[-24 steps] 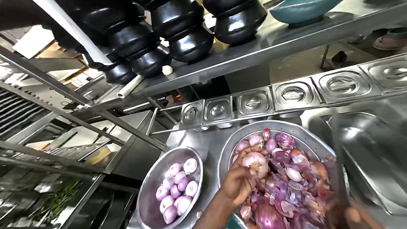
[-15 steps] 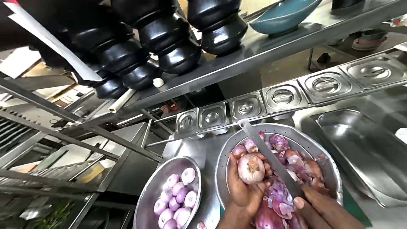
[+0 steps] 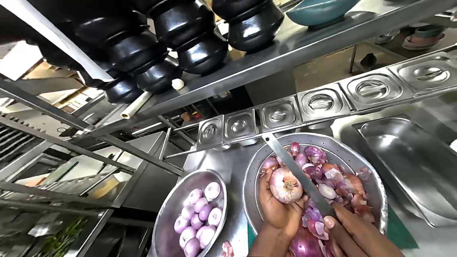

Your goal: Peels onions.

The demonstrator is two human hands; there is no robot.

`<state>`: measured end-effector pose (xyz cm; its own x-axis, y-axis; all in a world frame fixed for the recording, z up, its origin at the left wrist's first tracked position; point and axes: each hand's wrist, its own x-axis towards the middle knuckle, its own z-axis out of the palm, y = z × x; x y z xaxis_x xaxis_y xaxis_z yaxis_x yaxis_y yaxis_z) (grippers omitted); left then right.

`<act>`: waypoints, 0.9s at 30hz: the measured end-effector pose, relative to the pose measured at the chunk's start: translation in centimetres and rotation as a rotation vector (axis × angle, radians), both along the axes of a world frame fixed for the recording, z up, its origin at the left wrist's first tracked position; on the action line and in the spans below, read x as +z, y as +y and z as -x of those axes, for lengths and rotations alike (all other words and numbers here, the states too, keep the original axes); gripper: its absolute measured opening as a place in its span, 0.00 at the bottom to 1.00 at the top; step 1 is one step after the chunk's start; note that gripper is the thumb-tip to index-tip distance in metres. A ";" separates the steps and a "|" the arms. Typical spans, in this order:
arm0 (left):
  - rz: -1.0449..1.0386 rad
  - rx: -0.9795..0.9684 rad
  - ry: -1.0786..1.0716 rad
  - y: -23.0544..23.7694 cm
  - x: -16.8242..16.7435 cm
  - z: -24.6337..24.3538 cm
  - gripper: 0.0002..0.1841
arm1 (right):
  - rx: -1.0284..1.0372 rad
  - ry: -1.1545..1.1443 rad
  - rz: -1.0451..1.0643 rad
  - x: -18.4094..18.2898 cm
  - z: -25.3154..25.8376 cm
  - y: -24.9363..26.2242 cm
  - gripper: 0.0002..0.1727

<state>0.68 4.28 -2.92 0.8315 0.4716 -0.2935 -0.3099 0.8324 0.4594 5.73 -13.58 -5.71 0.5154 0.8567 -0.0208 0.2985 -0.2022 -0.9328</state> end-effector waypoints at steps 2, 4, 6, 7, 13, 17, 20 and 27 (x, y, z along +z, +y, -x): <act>-0.009 -0.007 -0.001 0.0 0.1 -0.1 0.30 | -0.001 -0.004 0.007 0.1 0.0 0.1 0.25; -0.021 -0.002 -0.005 0.0 0.1 -0.1 0.29 | -0.009 -0.002 0.016 0.2 0.2 0.2 0.25; -0.069 0.017 0.005 -0.3 0.1 -0.2 0.29 | -0.016 -0.009 0.013 0.4 0.2 0.5 0.25; -0.100 0.019 0.006 -0.5 0.0 -0.1 0.29 | -0.016 -0.015 0.007 0.5 0.2 0.6 0.25; -0.182 0.054 -0.045 -1.2 -0.5 -0.1 0.28 | -0.014 -0.036 -0.014 1.3 -0.1 1.5 0.25; -0.204 0.049 -0.106 -1.7 -0.4 0.0 0.27 | -0.001 -0.034 -0.055 1.8 -0.2 2.1 0.25; -0.129 0.024 -0.049 -1.5 0.3 -0.1 0.31 | 0.001 -0.011 -0.060 1.5 0.5 1.9 0.25; -0.122 -0.025 -0.063 -1.0 -0.1 -0.5 0.35 | 0.017 0.070 -0.056 0.9 1.4 1.1 0.24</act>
